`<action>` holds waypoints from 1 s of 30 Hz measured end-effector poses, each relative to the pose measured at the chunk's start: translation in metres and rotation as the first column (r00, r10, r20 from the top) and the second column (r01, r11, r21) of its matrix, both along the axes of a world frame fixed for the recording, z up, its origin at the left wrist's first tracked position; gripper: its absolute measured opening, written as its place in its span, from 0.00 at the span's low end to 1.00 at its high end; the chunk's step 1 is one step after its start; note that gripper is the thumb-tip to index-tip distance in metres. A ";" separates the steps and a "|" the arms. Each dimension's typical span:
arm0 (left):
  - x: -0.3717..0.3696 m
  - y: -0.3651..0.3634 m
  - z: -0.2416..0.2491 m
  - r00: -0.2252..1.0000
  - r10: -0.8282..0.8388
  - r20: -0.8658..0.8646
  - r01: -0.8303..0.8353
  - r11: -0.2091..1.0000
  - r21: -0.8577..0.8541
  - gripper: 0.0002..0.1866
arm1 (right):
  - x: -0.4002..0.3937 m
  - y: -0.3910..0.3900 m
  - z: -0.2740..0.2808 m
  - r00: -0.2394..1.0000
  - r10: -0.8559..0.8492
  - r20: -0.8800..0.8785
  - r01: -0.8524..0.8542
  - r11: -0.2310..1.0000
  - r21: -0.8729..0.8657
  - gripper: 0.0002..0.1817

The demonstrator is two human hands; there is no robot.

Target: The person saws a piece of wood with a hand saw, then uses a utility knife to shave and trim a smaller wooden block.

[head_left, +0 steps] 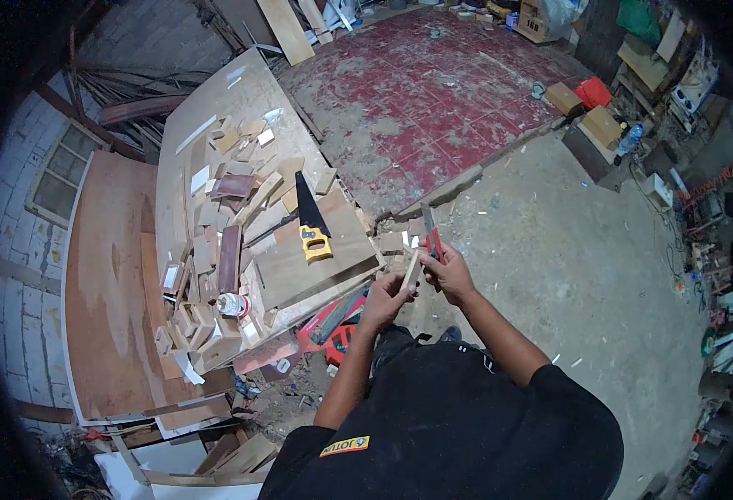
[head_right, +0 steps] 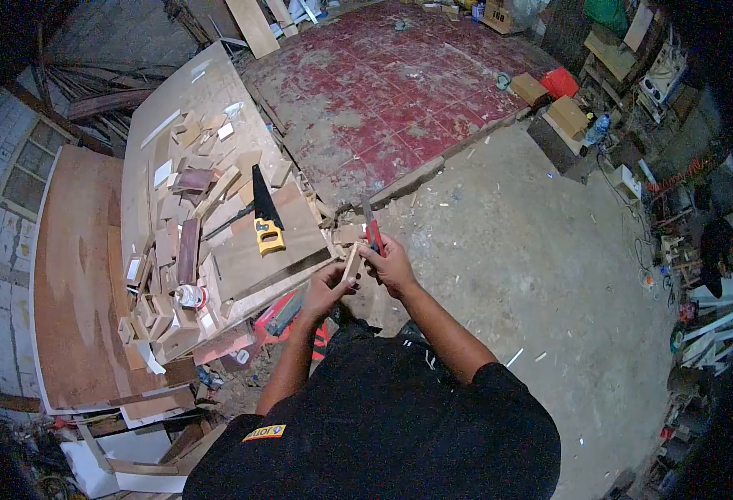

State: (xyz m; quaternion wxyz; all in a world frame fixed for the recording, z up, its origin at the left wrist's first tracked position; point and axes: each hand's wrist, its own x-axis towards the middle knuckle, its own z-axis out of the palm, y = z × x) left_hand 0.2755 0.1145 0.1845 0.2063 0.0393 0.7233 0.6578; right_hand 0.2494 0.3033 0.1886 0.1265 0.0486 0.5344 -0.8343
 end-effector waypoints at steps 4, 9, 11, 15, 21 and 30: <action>0.001 0.003 0.005 0.999 0.002 0.052 -0.009 0.991 0.134 0.18 | -0.002 0.000 0.001 1.000 -0.003 -0.010 0.003 1.000 -0.006 0.16; -0.001 0.003 -0.009 0.950 0.135 0.282 -0.233 0.905 0.354 0.19 | -0.004 0.002 -0.001 1.000 0.023 -0.002 -0.023 0.994 -0.107 0.16; 0.001 0.005 -0.010 0.950 0.222 0.221 -0.283 0.910 0.304 0.18 | -0.006 0.003 -0.002 0.999 0.045 -0.001 -0.045 0.974 -0.221 0.18; 0.001 0.001 -0.021 0.949 0.312 0.047 -0.314 0.918 0.244 0.19 | -0.007 0.007 0.005 0.998 0.043 0.049 -0.035 0.988 -0.150 0.18; 0.001 0.000 -0.012 0.978 0.139 0.155 -0.180 0.940 0.290 0.19 | -0.011 0.004 0.008 0.999 0.043 -0.002 -0.043 0.991 -0.124 0.19; 0.002 0.000 -0.007 0.897 -0.040 0.439 -0.184 0.871 0.455 0.25 | -0.016 0.000 0.014 0.999 0.048 0.008 -0.049 0.997 0.053 0.17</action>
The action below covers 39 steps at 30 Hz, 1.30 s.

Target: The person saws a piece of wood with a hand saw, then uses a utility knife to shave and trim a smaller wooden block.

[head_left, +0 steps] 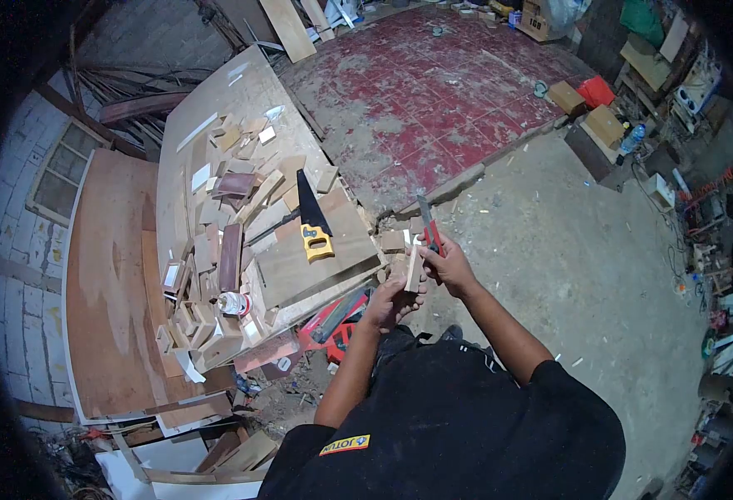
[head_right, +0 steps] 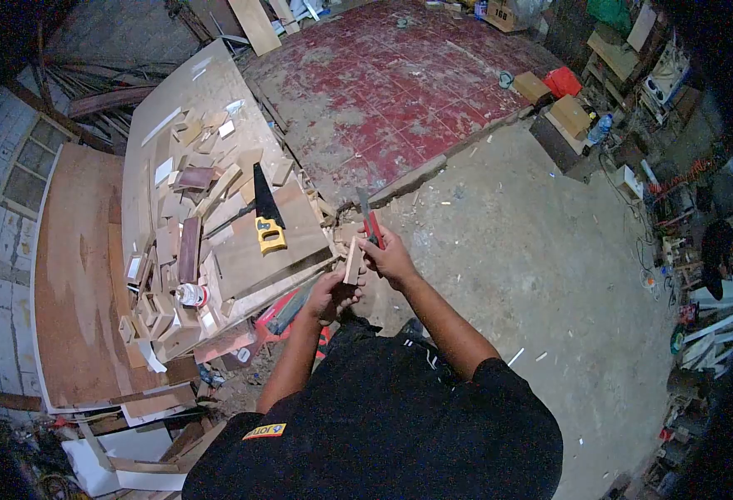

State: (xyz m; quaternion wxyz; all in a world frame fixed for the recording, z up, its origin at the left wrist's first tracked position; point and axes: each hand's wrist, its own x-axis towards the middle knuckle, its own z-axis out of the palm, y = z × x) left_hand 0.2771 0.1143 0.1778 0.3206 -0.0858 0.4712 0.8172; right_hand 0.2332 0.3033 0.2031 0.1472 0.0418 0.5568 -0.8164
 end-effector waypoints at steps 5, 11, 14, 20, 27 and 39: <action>0.001 0.002 -0.008 0.994 0.078 0.071 -0.089 0.984 0.157 0.24 | 0.000 0.001 0.004 1.000 0.025 0.010 -0.025 0.999 -0.020 0.17; -0.002 -0.003 -0.020 0.996 -0.002 0.084 -0.031 0.923 0.383 0.23 | -0.004 -0.003 -0.008 0.998 -0.022 -0.065 0.025 0.998 0.057 0.16; -0.003 0.005 -0.003 0.996 0.016 -0.091 -0.014 1.000 0.019 0.24 | -0.004 -0.003 -0.003 0.998 -0.054 -0.026 0.055 0.997 0.051 0.16; -0.008 0.008 0.013 0.983 0.025 -0.184 -0.046 0.992 -0.114 0.22 | -0.008 0.002 -0.005 0.994 -0.111 -0.002 0.111 0.988 0.105 0.15; -0.011 0.013 0.011 0.981 -0.027 -0.191 -0.028 0.960 -0.277 0.20 | -0.011 0.001 0.003 0.990 -0.059 -0.128 0.084 0.976 0.202 0.13; -0.014 0.013 0.036 0.926 0.319 -0.201 -0.349 0.927 -0.137 0.24 | 0.049 0.037 0.024 0.722 0.350 -0.597 0.267 0.655 0.707 0.24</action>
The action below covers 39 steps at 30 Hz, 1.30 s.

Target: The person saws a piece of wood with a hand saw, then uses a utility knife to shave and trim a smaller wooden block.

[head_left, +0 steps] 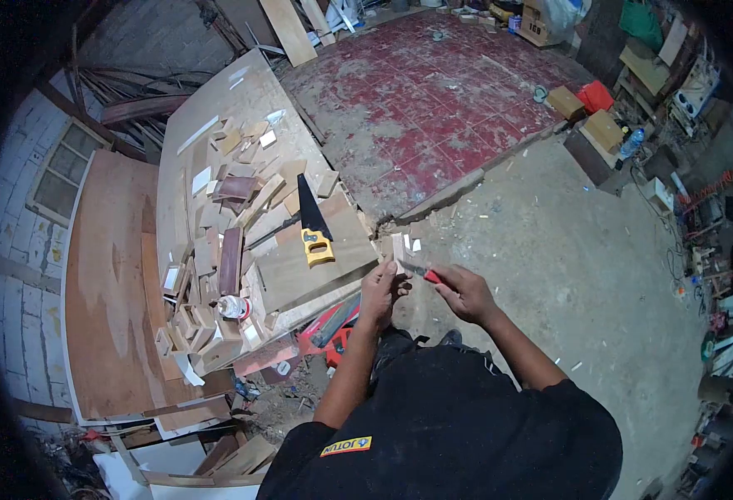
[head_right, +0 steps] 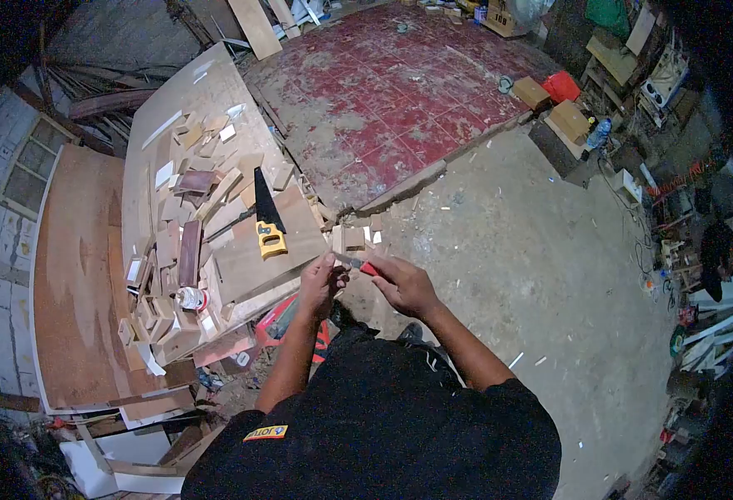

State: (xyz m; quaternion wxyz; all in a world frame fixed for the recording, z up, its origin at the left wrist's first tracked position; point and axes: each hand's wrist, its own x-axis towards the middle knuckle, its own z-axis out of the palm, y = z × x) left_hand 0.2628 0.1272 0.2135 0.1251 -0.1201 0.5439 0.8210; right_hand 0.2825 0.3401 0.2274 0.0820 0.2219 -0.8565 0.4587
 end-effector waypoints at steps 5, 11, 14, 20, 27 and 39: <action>-0.005 -0.001 -0.007 0.996 0.008 -0.084 -0.009 1.000 -0.012 0.26 | 0.010 0.006 0.000 0.998 0.026 -0.061 -0.019 0.993 0.118 0.23; 0.000 0.014 0.003 0.988 0.060 -0.140 -0.072 0.994 -0.086 0.22 | 0.011 0.004 0.008 0.981 0.039 -0.190 -0.001 0.980 0.199 0.22; 0.002 0.021 0.006 0.976 0.098 -0.193 -0.121 0.986 -0.112 0.21 | 0.011 0.001 0.014 0.976 0.013 -0.216 0.034 0.976 0.214 0.22; 0.007 0.029 0.013 0.955 0.150 -0.255 -0.191 0.971 -0.143 0.20 | 0.010 -0.001 0.016 0.974 0.019 -0.224 0.030 0.976 0.214 0.24; 0.008 0.030 0.011 0.942 0.224 -0.250 -0.256 0.961 -0.104 0.20 | 0.009 -0.001 0.009 0.970 0.036 -0.239 0.005 0.986 0.169 0.24; 0.011 0.028 0.017 0.956 0.174 -0.237 -0.207 0.970 -0.124 0.20 | 0.008 0.001 0.013 0.966 0.046 -0.254 0.002 0.982 0.186 0.24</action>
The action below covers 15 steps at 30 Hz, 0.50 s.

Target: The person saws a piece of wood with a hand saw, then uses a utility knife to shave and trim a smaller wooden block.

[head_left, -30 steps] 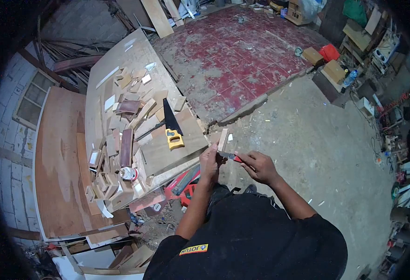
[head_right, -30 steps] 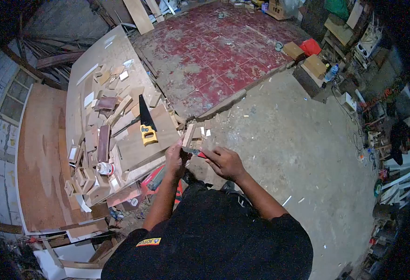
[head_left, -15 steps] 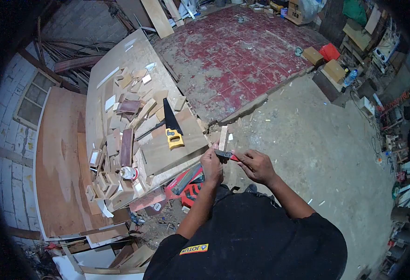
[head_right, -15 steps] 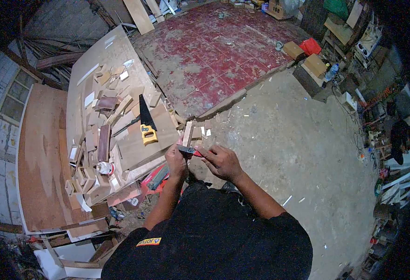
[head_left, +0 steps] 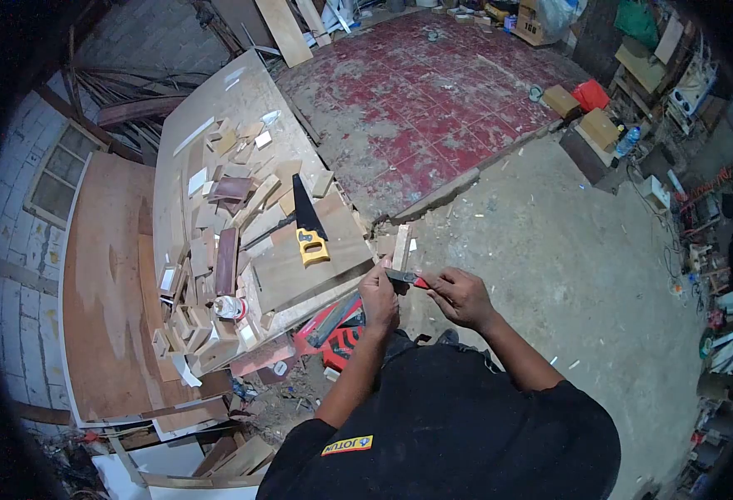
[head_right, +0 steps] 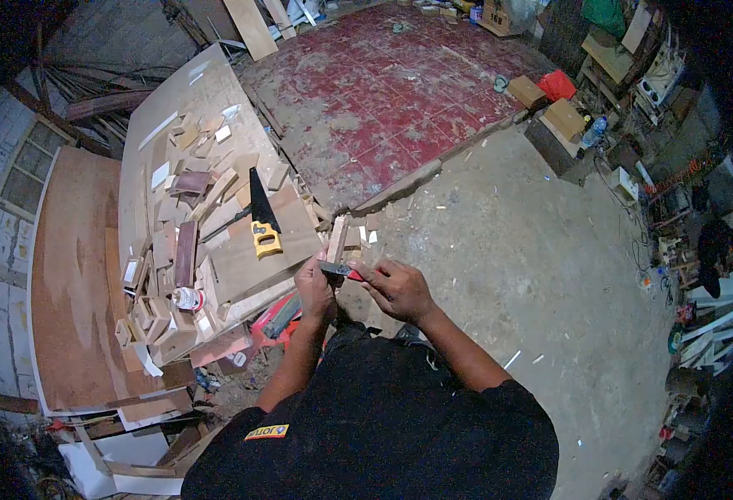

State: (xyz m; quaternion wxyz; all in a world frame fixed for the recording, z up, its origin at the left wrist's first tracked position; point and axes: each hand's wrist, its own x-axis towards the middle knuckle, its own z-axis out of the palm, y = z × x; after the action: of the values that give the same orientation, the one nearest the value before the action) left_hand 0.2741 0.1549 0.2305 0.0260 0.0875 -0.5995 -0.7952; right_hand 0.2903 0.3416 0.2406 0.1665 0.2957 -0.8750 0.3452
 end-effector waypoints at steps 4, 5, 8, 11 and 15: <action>0.002 -0.001 0.003 1.000 0.000 0.003 0.000 0.999 -0.032 0.20 | -0.002 0.002 0.002 1.000 0.010 -0.011 -0.010 1.000 -0.001 0.25; 0.002 -0.002 0.003 1.000 -0.011 -0.002 0.011 1.000 -0.026 0.20 | -0.002 0.002 0.001 1.000 0.010 -0.011 -0.010 1.000 -0.001 0.25; 0.002 -0.004 -0.003 1.000 -0.025 -0.003 0.025 0.999 -0.022 0.20 | -0.004 0.004 0.000 1.000 0.011 -0.017 -0.011 1.000 0.003 0.26; 0.001 -0.006 -0.007 1.000 -0.031 0.002 0.031 0.999 -0.034 0.20 | -0.004 0.005 -0.001 1.000 0.005 -0.025 -0.005 1.000 0.008 0.28; 0.002 -0.004 -0.001 1.000 0.004 0.030 -0.001 0.998 -0.069 0.19 | -0.006 0.009 -0.006 1.000 0.004 -0.015 -0.004 1.000 0.000 0.28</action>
State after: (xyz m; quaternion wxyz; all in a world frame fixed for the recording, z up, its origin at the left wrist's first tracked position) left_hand 0.2763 0.1513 0.2295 0.0210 0.0993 -0.6268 -0.7725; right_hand 0.2839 0.3507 0.2345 0.1722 0.3000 -0.8732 0.3433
